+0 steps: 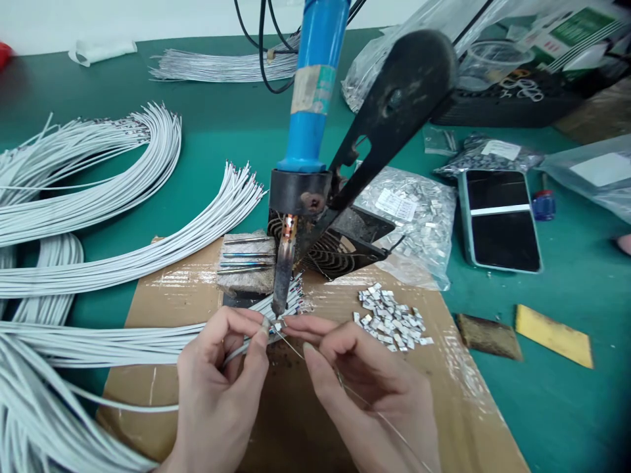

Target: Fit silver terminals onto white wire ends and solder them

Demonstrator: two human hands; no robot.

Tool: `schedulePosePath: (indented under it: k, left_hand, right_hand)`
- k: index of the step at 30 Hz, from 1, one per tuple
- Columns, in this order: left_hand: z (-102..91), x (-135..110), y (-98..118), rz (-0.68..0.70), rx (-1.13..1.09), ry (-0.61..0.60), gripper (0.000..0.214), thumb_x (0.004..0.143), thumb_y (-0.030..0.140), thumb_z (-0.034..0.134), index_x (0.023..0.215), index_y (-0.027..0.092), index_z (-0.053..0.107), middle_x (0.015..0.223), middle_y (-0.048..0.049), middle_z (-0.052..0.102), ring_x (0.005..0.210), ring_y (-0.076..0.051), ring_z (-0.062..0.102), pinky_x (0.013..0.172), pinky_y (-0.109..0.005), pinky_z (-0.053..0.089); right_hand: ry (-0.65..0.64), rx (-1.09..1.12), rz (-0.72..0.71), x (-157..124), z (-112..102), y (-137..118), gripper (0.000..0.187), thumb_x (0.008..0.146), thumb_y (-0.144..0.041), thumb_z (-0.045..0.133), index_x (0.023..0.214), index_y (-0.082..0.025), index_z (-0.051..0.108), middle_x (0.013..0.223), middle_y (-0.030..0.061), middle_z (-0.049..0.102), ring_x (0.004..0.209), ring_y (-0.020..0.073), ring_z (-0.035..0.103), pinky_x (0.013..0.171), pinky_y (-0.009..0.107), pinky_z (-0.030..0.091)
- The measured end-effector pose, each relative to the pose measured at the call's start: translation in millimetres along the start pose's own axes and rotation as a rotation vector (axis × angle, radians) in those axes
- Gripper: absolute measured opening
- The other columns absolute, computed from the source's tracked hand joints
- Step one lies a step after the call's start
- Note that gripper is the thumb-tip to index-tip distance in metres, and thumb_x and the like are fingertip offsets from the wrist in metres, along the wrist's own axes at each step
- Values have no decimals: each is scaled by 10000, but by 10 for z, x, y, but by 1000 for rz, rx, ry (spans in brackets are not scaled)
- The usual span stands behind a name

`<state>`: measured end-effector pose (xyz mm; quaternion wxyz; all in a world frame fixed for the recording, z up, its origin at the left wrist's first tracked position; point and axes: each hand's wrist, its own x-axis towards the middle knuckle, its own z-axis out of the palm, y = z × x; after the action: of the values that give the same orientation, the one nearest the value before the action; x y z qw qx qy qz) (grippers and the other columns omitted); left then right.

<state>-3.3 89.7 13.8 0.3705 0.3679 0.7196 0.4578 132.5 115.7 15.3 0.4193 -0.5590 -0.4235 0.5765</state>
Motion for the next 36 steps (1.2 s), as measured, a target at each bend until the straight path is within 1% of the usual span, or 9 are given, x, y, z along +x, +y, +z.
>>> schedulePosePath:
  k: [5, 9, 14, 16, 22, 25, 28, 32, 36]
  left_hand:
    - [-42, 42, -48, 43, 24, -33, 174, 933, 264, 669, 769, 208, 685, 887, -65, 757, 787, -183, 706, 418, -179, 351]
    - [-16, 48, -35, 43, 10, -18, 157, 899, 267, 701, 756, 205, 693, 879, -68, 753, 781, -192, 711, 402, -180, 346]
    - [90, 5, 65, -45, -45, 104, 157, 819, 265, 738, 695, 210, 660, 851, -44, 731, 735, -176, 695, 433, -184, 388]
    - [100, 5, 70, -57, -47, 123, 148, 805, 258, 744, 695, 212, 657, 853, -46, 732, 757, -186, 705, 436, -183, 397]
    - [18, 83, -7, 26, -25, -34, 132, 852, 212, 719, 728, 210, 672, 799, -49, 746, 758, -196, 731, 418, -176, 396]
    - [32, 93, 28, -6, -62, -13, 144, 857, 210, 709, 723, 215, 655, 744, -23, 717, 752, -179, 713, 437, -171, 391]
    - [56, 94, 66, -54, -98, 31, 155, 871, 234, 699, 727, 221, 643, 637, 11, 636, 702, -163, 674, 450, -173, 384]
    - [16, 129, 43, -20, -105, -72, 152, 903, 228, 683, 754, 208, 664, 670, -1, 672, 578, -136, 616, 435, -191, 387]
    - [-20, 161, 17, 10, -82, -93, 158, 931, 220, 664, 774, 214, 672, 703, -17, 694, 738, -178, 693, 469, -178, 422]
  right_hand:
    - [16, -4, 14, 9, 6, -19, 265, 849, -275, 741, 639, -236, 585, 1019, 62, 827, 983, 219, 795, 815, 230, 630]
    - [16, -30, -3, 15, 12, -30, 269, 857, -273, 736, 636, -230, 590, 1030, 71, 828, 978, 222, 798, 769, 215, 630]
    - [23, -47, -18, 25, 20, -39, 273, 858, -273, 735, 629, -231, 592, 1017, 52, 830, 943, 205, 797, 797, 216, 623]
    - [20, -52, -18, 32, 19, -41, 271, 858, -275, 732, 629, -232, 593, 1016, 49, 829, 934, 205, 796, 823, 233, 624]
    - [16, -52, -1, 57, 16, -33, 266, 849, -269, 736, 624, -226, 601, 1025, 59, 827, 930, 210, 794, 864, 256, 629]
    - [15, -29, 12, 66, 23, -37, 257, 859, -268, 728, 632, -222, 615, 1041, 66, 823, 972, 211, 792, 862, 241, 627]
    - [12, -2, 17, 75, 30, -50, 254, 862, -269, 725, 641, -225, 608, 1024, 74, 821, 996, 222, 792, 874, 253, 633]
    - [9, 30, 25, 88, 26, -52, 253, 864, -295, 735, 653, -228, 612, 1069, 81, 821, 1004, 234, 796, 874, 278, 643]
    - [1, 17, -3, 94, 7, -50, 255, 862, -305, 742, 649, -228, 627, 1077, 86, 821, 1015, 245, 793, 892, 297, 640]
